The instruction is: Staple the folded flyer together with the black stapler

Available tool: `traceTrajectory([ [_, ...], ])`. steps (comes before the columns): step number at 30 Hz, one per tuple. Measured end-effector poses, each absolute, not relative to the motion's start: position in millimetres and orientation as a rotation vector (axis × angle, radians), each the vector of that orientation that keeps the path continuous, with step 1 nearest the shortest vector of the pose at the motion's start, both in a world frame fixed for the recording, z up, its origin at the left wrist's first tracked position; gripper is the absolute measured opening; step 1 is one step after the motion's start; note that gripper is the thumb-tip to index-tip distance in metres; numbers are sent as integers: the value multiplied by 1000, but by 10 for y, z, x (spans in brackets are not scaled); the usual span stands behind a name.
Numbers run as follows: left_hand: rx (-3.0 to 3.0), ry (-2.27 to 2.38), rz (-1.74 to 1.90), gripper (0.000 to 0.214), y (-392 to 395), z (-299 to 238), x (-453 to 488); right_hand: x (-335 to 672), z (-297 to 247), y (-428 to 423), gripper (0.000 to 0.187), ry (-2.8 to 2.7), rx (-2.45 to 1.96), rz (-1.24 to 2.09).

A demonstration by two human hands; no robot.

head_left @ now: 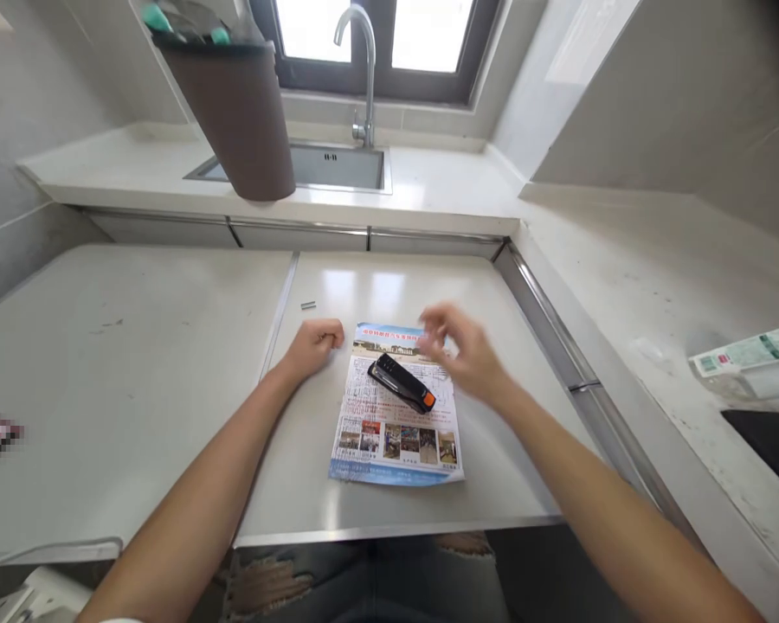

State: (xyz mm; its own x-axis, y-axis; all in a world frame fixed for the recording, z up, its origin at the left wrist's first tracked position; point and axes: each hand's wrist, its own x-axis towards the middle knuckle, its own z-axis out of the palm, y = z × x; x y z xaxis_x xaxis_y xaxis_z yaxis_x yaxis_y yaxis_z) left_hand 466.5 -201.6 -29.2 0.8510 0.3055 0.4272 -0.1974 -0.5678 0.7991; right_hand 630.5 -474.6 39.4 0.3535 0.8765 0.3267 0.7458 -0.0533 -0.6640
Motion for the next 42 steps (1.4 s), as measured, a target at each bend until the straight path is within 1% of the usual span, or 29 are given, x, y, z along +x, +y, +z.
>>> traceTrajectory([
  [1,2197,61,670,24,-2056,-306,4686,6297,302,-4723,47,-1492,-1823,284],
  [3,2440,-40,618,31,-2118,-329,4714,6253,95,-4685,69,-1615,-1849,440],
  [4,2526,-92,581,32,-2140,-338,4722,6230,1,-4666,75,-1646,-1878,482],
  [5,2595,-138,525,33,-2156,-345,4726,6213,-74,-4645,75,-1659,-1910,488],
  [8,2728,-220,337,37,-2158,-361,4714,6215,-182,-4558,45,-1710,-1917,415],
  [9,2756,-213,301,36,-2145,-364,4704,6228,-194,-4523,38,-1744,-1890,373],
  [12,2811,-103,291,33,-2091,-370,4665,6251,-246,-4427,32,-1875,-1723,187],
  [16,2827,34,350,38,-2063,-406,4652,6231,-375,-4375,32,-1988,-1518,-45],
  [20,2798,-33,330,38,-2053,-445,4686,6319,-417,-4404,35,-1901,-1428,-102],
  [24,2762,-153,279,35,-2016,-415,4683,6510,-406,-4450,32,-1513,-1542,-273],
  [27,2734,-176,264,36,-2002,-372,4665,6633,-436,-4455,32,-1397,-1618,-376],
  [31,2738,-156,265,47,-2018,-349,4667,6781,-489,-4431,30,-1286,-1753,-364],
  [33,2770,-117,289,45,-2040,-359,4679,6840,-501,-4426,33,-1266,-1821,-347],
  [35,2811,-50,328,32,-2064,-376,4693,6877,-501,-4428,38,-1259,-1890,-360],
  [36,2828,-21,341,29,-2073,-386,4698,6887,-498,-4432,40,-1252,-1928,-384],
  [40,2877,-59,289,44,-2060,-409,4706,6896,-491,-4444,47,-1218,-2097,-505],
  [42,2874,-110,258,45,-2026,-408,4696,6901,-504,-4445,49,-1231,-2133,-490],
])
